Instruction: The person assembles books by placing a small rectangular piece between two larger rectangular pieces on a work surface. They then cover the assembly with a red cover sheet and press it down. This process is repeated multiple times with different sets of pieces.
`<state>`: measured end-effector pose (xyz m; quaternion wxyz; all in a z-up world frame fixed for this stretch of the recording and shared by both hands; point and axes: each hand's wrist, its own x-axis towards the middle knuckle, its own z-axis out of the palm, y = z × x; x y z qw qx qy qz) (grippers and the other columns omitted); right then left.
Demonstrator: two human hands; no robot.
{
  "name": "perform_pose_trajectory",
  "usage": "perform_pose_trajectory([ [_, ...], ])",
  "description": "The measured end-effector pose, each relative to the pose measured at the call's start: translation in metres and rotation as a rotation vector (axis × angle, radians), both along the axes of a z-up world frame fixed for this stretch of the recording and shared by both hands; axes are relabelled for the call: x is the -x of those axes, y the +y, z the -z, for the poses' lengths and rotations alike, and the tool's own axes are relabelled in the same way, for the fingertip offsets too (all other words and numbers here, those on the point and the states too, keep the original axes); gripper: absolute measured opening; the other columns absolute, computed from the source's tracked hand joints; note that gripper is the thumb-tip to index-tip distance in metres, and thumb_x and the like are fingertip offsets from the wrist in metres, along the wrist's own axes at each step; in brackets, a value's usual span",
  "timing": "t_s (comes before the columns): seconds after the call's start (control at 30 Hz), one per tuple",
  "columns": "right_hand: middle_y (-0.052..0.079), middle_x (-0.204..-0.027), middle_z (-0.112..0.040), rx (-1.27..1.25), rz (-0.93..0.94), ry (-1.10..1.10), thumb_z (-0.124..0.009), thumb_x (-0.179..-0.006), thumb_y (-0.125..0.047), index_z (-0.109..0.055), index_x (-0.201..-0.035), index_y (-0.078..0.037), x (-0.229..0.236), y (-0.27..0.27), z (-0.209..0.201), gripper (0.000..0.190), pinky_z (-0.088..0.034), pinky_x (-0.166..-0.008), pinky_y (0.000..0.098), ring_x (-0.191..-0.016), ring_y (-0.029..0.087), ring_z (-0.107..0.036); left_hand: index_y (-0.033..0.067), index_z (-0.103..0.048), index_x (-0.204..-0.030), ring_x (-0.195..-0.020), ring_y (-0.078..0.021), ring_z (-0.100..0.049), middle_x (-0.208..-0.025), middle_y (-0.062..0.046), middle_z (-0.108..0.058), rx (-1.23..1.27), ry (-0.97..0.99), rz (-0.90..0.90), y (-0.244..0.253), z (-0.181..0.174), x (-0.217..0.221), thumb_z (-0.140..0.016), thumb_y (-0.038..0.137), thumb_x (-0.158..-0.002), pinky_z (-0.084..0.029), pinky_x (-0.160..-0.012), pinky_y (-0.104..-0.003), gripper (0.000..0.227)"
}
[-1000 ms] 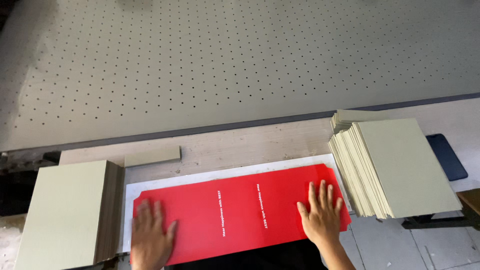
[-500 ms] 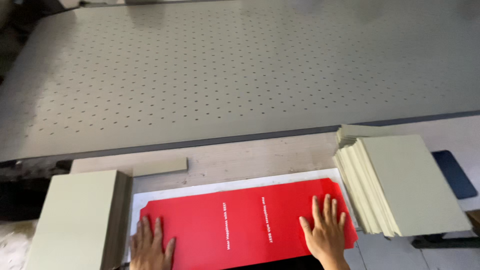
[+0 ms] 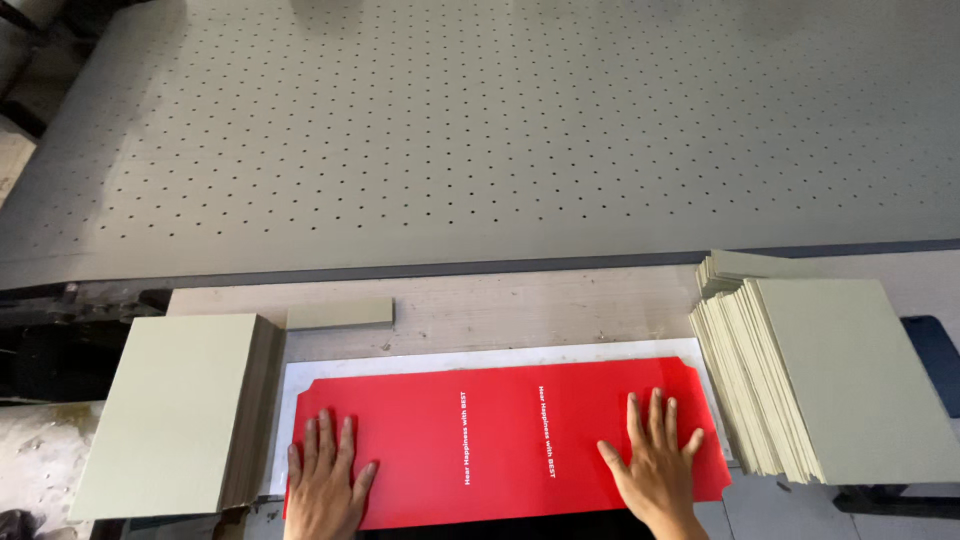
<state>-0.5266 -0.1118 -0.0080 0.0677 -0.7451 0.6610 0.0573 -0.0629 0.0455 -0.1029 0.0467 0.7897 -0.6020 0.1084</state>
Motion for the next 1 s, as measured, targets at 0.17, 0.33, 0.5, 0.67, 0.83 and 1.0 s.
perform_pose_trajectory([
  [0.17,0.004,-0.175,-0.002,0.503,-0.384,-0.234,-0.006,-0.071,-0.098,-0.014,-0.163,-0.032,0.027,0.031,-0.016,0.114,0.013,-0.103,0.0889,-0.156,0.041,-0.007,0.0250,-0.056,-0.147,-0.139,-0.0276,-0.058,-0.148,-0.011,-0.063,0.455,-0.111,0.274,0.027,-0.027,-0.024,-0.019,0.064,-0.103,-0.041,-0.114,-0.043,0.069],
  [0.33,0.008,-0.141,-0.063,0.769,-0.527,-0.166,-0.069,-0.072,-0.017,-0.073,-0.105,-0.030,0.076,0.051,0.047,0.035,0.016,-0.116,0.0760,-0.128,0.044,-0.063,0.0234,-0.067,-0.087,-0.139,-0.0317,-0.057,-0.138,-0.009,-0.069,0.417,-0.156,0.319,0.068,-0.017,-0.038,-0.054,0.025,-0.090,-0.041,-0.109,-0.060,0.013],
  [0.5,0.003,-0.155,-0.047,0.662,-0.495,-0.358,-0.048,-0.078,-0.055,-0.046,-0.132,-0.026,0.093,0.040,0.034,0.062,0.013,-0.127,0.0583,-0.157,0.033,-0.029,0.0351,-0.043,-0.125,-0.145,-0.0364,-0.046,-0.153,-0.006,-0.055,0.402,-0.342,0.372,0.068,-0.042,-0.074,-0.044,0.046,-0.098,-0.030,-0.118,-0.056,0.029],
  [0.67,0.002,-0.127,-0.073,0.774,-0.275,-0.020,-0.088,-0.077,-0.012,-0.079,-0.095,-0.031,0.056,-0.030,-0.101,0.028,0.023,-0.125,0.0759,-0.162,0.067,-0.053,0.0314,-0.070,-0.091,-0.157,-0.0352,-0.039,-0.158,0.000,-0.053,0.356,-0.161,0.387,-0.012,-0.186,-0.107,-0.061,0.033,-0.084,-0.060,-0.090,-0.053,0.011],
  [0.83,0.007,-0.157,-0.057,0.387,-0.396,0.122,-0.069,-0.086,-0.053,-0.081,-0.095,-0.027,-0.031,-0.192,-0.284,0.030,0.006,-0.124,0.0702,-0.174,0.047,-0.018,0.0238,-0.061,-0.142,-0.169,-0.0277,-0.015,-0.163,-0.002,-0.047,-0.170,0.332,0.057,-0.142,-0.340,-0.159,-0.090,0.051,-0.056,-0.043,-0.111,-0.057,0.095],
  [1.0,0.031,-0.170,-0.019,0.497,-0.255,-0.144,-0.072,-0.081,-0.052,-0.030,-0.162,-0.010,-0.117,-0.276,-0.326,0.101,0.019,-0.105,0.0776,-0.157,0.044,0.005,0.0149,-0.006,-0.161,-0.153,-0.0372,-0.024,-0.167,-0.022,-0.023,0.033,0.571,-0.345,-0.222,-0.433,-0.087,-0.086,0.023,-0.084,-0.021,-0.123,-0.059,0.111],
])
